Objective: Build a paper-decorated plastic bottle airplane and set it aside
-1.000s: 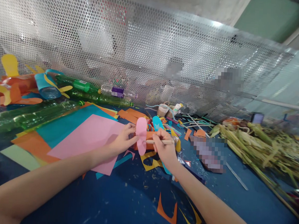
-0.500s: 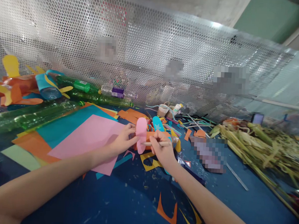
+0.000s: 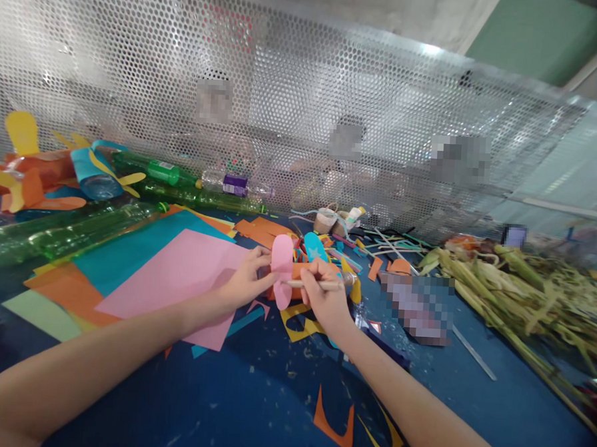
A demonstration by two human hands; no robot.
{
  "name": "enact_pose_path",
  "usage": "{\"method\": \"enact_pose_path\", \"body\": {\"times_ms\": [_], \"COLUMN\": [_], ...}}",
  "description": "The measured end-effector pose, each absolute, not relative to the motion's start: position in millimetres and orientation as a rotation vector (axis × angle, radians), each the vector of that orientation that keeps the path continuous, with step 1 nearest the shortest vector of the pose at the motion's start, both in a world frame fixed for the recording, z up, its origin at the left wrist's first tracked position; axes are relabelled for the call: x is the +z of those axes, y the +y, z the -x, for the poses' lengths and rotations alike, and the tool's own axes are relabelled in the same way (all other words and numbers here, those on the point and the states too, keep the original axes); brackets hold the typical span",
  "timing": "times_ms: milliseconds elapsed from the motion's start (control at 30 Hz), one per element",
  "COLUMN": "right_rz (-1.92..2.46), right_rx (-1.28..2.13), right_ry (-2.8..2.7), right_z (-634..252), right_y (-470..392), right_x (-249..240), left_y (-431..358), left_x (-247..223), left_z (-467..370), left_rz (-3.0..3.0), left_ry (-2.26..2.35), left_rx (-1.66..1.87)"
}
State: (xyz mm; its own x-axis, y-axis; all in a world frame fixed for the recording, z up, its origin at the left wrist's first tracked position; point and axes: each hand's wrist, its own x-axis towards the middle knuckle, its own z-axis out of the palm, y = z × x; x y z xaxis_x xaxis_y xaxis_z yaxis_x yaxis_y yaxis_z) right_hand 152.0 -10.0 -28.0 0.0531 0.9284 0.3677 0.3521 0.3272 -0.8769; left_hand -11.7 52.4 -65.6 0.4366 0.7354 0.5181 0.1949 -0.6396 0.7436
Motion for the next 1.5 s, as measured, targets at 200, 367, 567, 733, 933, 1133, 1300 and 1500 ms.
{"method": "enact_pose_path", "body": {"times_ms": [200, 367, 567, 733, 933, 1133, 1300, 1500], "right_rz": [1.221, 1.195, 1.202, 1.182, 1.233, 1.216, 1.230, 1.251], "right_rx": [0.564, 0.587, 0.636, 0.664, 0.594, 0.610, 0.610, 0.680], "right_ry": [-1.555, -1.555, -1.517, -1.480, -1.488, -1.509, -1.529, -1.519], "right_z": [-151.9, -152.6, -154.8, -154.8, -155.0, -154.5, -152.7, -151.8], "right_y": [-10.3, -9.6, -9.1, -8.8, -7.0, -8.1, -9.8, -9.3], "right_x": [-22.0, -21.2, -20.9, -20.6, -21.3, -20.6, -20.6, -26.1], "left_y": [52.6, 52.4, 51.2, 52.3, 52.0, 52.1, 52.7, 53.4], "left_x": [-66.1, -65.8, -65.3, -66.9, -65.2, -65.5, -67.4, -67.6], "left_z": [11.2, 11.1, 11.5, 11.8, 11.5, 11.0, 11.6, 11.4], "left_rz": [-2.084, -2.087, -2.081, -2.091, -2.106, -2.099, -2.106, -2.103], "left_ry": [0.760, 0.745, 0.782, 0.787, 0.808, 0.791, 0.810, 0.800], "left_rx": [1.167, 1.183, 1.154, 1.162, 1.156, 1.168, 1.153, 1.160]}}
